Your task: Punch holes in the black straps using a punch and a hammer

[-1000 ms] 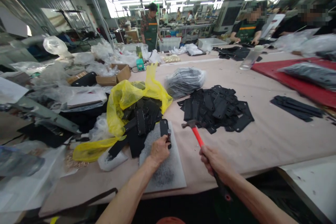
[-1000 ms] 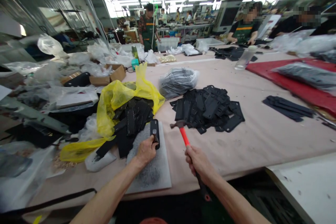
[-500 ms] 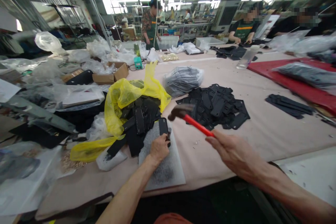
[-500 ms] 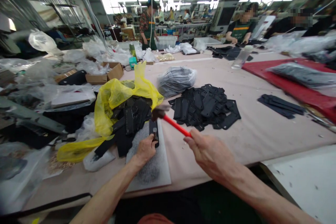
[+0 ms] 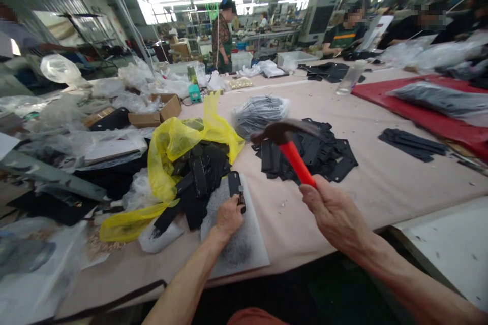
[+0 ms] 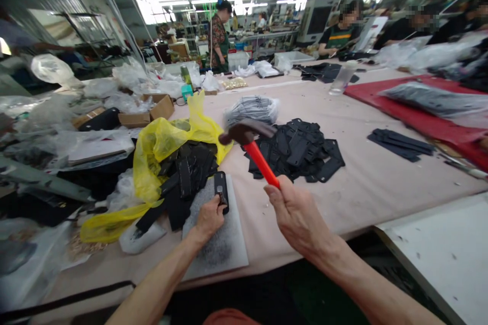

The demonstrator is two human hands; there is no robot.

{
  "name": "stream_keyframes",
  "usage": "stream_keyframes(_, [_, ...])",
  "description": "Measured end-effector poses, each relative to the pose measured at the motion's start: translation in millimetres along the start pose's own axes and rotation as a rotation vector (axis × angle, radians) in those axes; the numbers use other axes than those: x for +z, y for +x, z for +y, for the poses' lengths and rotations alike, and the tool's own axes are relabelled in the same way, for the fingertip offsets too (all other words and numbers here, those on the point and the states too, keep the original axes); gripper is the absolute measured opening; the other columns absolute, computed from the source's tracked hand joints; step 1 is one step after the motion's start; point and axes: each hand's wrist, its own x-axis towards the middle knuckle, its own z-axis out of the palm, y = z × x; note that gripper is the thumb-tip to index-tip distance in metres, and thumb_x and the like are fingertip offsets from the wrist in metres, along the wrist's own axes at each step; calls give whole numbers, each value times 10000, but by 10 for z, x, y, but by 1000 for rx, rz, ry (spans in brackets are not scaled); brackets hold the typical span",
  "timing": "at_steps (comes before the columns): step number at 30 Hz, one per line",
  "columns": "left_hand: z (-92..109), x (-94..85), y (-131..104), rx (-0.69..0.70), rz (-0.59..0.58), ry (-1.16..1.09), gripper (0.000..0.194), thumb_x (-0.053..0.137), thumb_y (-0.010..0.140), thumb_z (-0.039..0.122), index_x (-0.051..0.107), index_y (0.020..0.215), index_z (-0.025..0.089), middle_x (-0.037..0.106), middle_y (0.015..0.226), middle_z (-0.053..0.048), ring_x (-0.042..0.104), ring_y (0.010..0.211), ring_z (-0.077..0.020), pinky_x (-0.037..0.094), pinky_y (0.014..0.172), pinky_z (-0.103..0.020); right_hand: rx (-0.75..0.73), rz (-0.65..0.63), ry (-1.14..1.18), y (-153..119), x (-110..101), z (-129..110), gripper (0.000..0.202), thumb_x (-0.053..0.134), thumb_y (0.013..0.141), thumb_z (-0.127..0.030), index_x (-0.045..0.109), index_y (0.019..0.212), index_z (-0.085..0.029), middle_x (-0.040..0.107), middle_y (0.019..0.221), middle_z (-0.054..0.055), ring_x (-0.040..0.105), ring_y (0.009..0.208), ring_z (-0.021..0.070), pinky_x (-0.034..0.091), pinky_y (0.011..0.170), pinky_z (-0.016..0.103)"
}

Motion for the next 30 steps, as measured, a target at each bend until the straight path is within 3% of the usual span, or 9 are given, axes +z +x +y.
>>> stream_keyframes(2, [2,0,0,8,3,12,128,551,846,126,600,939,200,693,831,-80,686,796,-254,475,678,-325,-23,45,4,-12,37,-21,318,298,984,-462,403,774,-248,462,541,-37,412,436,133,249,471,266])
stream_keyframes(7, [11,8,-1,-16,-4,42,127,537,849,123,612,919,197,696,831,-94,684,786,-261,484,673,-340,-68,-322,-172,-167,252,152,258,421,938,-416,469,764,-232,509,551,-2,400,444,141,171,492,305])
stream_keyframes(10, [7,15,-8,-16,-1,23,144,533,849,119,611,936,204,697,850,-92,686,805,-261,492,686,-346,96,-350,-29,-249,370,345,282,401,933,-452,478,781,-227,498,568,-15,424,482,140,222,502,276])
stream_keyframes(14, [-6,2,-24,6,12,-14,152,534,846,102,601,933,207,696,837,-80,690,809,-257,508,697,-346,489,-422,338,-437,657,775,371,301,939,-528,422,751,-232,398,527,-60,355,425,118,266,456,239])
stream_keyframes(16, [-18,-10,-28,36,23,-44,166,536,853,102,597,957,216,700,839,-68,690,813,-249,518,710,-342,618,-437,277,-570,820,1034,359,286,954,-491,436,763,-227,411,530,-55,365,413,121,281,444,239])
stream_keyframes(19, [-41,-32,-27,70,24,-82,157,553,871,140,594,997,224,707,857,-55,688,821,-239,524,722,-336,444,-308,-154,-691,984,1262,237,385,943,-342,551,895,-180,580,721,56,544,596,189,392,557,292])
stream_keyframes(22, [-57,-53,-19,61,-7,-98,106,551,887,178,598,973,218,707,849,-50,686,816,-234,520,724,-333,155,-146,-386,-587,1099,1136,321,497,901,-277,554,1195,-161,601,1130,170,589,946,287,443,780,393])
stream_keyframes(26, [-83,-49,-11,32,-23,-123,93,520,896,193,604,936,200,713,868,-60,686,835,-227,518,743,-326,-74,-153,-226,-224,1439,694,411,542,899,-287,526,1304,-221,522,1353,127,486,1190,304,377,979,446])
stream_keyframes(30, [-125,5,-10,1,-11,-155,160,495,881,186,634,961,191,725,880,-75,691,818,-216,521,733,-310,-55,-186,-91,-31,1934,496,425,573,878,-280,551,1301,-245,487,1418,100,422,1263,308,312,1036,499])
